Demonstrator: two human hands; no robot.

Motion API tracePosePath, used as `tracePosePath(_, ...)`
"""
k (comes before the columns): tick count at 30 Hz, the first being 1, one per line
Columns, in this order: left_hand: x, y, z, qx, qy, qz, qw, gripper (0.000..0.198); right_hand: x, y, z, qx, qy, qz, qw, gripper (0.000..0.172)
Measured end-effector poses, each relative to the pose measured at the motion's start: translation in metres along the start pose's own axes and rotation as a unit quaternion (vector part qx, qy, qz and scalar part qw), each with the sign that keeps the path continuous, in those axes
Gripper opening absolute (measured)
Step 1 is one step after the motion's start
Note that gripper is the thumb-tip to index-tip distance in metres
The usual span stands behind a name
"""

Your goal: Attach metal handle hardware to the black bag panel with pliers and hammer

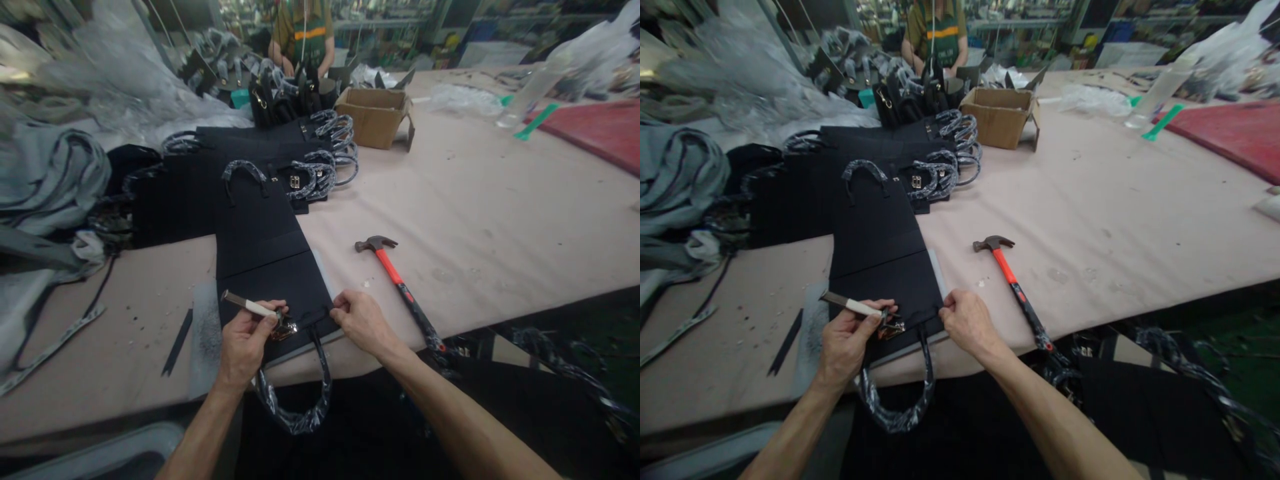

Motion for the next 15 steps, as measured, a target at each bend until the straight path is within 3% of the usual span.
tracePosePath(4,-0.005,0.004,-0.003,0.014,0.003,-0.004,1.0,0.029,-0.002,-0.009,0.001,0.033,0.007,-0.024,0.999,0.02)
tracePosePath(9,-0.03,0.004,-0.013,0.005,0.066,0.02,0.998,0.032,-0.004,-0.015,0.009,0.098,-0.005,-0.037,0.994,0.038)
tracePosePath(15,-0.051,0.001,-0.02,-0.021,0.096,0.034,0.995,0.028,-0.007,-0.009,-0.001,0.08,0.038,-0.008,0.996,0.033)
Point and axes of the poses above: each hand's wrist, its own y-axis towards the middle knuckle, its own x-axis out of the back of the hand, z = x × y, the point moved 9 cm from there along y, towards the middle knuckle, and after that the axes turned 8 degrees about -z, right-handed, at the moved point
